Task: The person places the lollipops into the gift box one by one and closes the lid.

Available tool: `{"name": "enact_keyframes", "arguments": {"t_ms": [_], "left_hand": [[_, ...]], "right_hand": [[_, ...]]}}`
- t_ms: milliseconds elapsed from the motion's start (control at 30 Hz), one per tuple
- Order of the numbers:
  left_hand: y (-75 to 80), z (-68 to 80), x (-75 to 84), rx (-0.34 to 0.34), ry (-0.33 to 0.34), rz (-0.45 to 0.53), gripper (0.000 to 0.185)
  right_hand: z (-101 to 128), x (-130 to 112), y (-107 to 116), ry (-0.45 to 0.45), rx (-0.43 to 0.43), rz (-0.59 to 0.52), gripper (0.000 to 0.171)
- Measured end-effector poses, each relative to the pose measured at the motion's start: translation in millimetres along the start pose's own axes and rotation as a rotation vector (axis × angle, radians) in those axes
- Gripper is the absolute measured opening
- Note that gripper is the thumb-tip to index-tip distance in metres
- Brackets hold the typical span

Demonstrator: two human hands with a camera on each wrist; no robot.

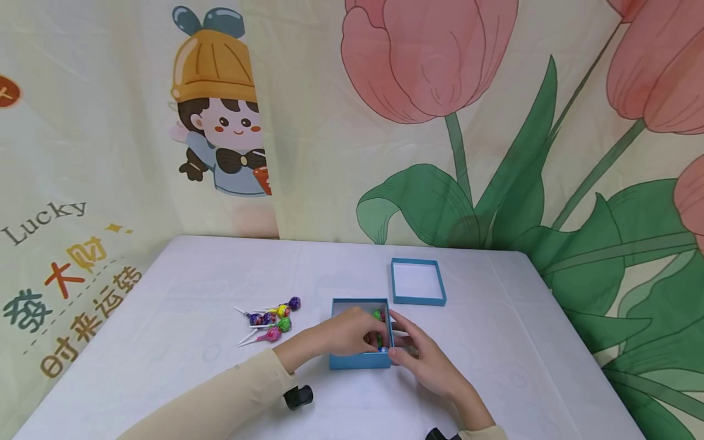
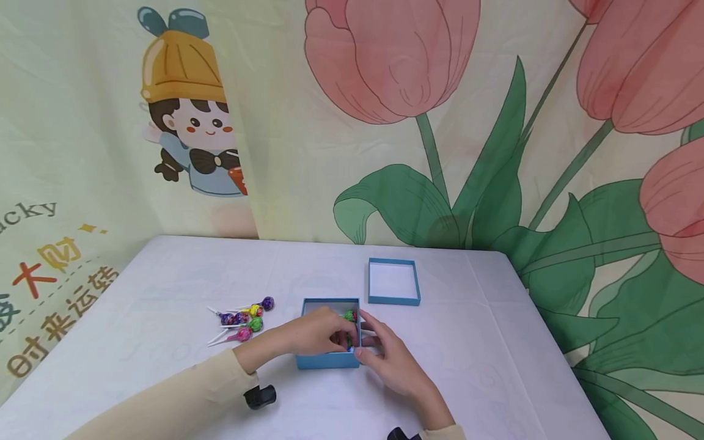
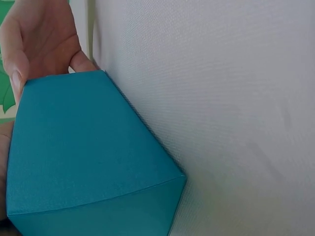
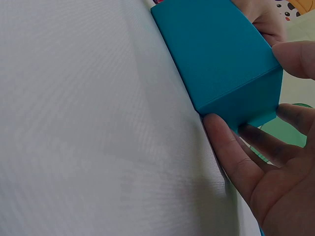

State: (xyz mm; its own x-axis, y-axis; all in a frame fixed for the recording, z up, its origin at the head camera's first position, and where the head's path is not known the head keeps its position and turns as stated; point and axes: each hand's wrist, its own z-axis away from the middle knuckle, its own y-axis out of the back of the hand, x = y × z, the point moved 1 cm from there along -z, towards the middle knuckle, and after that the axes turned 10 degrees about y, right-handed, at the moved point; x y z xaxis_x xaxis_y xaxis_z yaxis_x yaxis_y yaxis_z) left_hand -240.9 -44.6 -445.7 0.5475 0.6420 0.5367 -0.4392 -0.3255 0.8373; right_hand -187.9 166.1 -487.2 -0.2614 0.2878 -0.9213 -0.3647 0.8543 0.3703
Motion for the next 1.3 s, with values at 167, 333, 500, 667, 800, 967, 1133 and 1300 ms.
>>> {"name": "enact_keyframes", "arguments": {"t_ms": [167, 333, 500, 667, 800, 967, 1133, 1300], "left_hand": [[0.4, -0.3, 0.8, -0.019, 0.004, 0.011, 0.010], [0.9, 1.9, 0.4, -0.020, -0.002, 0.016, 0.010], [7.8, 6.7, -0.3, -0.002, -0.017, 0.003, 0.013], [22.6, 10.1, -2.0, 0.042, -0.007, -0.012, 0.014], [36.5, 13.2, -3.6, 0.071, 0.008, -0.019, 0.017], [53.0, 19.5, -8.6, 0.114, 0.035, -0.022, 0.019], [68.3, 26.9, -20.9, 0.169, 0.067, -0.020, 0.022], [84.1, 37.1, -38.4, 0.231, 0.103, -0.018, 0.025]], "right_hand": [[1, 1, 0, 0.004, -0.004, -0.008, 0.070], [1, 0, 0, 0.006, -0.006, -0.018, 0.070], [1, 1, -1, 0.005, -0.003, -0.018, 0.070], [0, 1, 0, 0.008, 0.001, -0.015, 0.070], [1, 1, 0, -0.001, 0.006, -0.008, 0.070], [0, 1, 0, -0.016, 0.019, 0.005, 0.071], [-1, 1, -1, -0.022, 0.024, 0.016, 0.070], [-1, 2, 0, -0.018, 0.028, 0.036, 0.070]]}}
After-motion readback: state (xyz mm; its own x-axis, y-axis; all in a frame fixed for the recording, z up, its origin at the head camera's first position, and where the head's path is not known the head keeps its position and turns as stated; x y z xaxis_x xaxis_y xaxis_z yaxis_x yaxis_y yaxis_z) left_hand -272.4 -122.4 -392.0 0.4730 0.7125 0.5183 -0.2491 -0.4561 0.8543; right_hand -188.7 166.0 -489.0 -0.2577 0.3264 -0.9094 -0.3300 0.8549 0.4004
